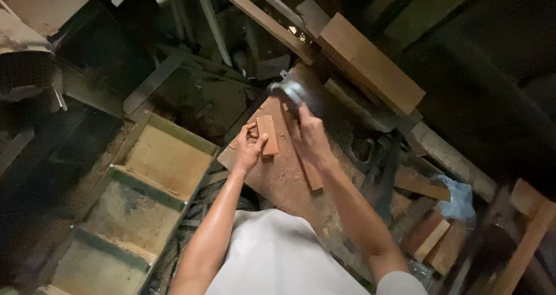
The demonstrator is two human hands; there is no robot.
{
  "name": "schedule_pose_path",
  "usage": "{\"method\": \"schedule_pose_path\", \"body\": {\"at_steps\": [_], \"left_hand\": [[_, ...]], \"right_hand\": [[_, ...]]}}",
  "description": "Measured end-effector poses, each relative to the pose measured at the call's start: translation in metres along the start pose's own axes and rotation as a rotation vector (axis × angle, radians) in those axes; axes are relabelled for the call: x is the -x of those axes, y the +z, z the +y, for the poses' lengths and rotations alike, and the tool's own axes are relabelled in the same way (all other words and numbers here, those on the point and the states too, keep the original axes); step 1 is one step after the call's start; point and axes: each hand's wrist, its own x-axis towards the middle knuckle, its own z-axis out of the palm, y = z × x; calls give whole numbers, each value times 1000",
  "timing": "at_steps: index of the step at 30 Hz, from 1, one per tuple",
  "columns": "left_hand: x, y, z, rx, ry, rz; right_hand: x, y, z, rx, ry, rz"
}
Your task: The person repeatedly strikes small wooden blocks with a hammer on a workbench, adjusting the pieces between strikes. The person occasionally repositions the blocks and continues hammering them.
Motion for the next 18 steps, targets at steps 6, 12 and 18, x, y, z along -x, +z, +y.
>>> {"method": "schedule_pose_path", "body": {"at_steps": [6,12,18], "left_hand": [[1,1,-6,41,-157,14],[-2,6,-16,81,-23,71],[2,5,-14,112,-54,49]], "right_hand": [[11,18,-7,76,247,-225],[4,5,-10,46,56,-39],[12,18,-19,142,229,-210]]}}
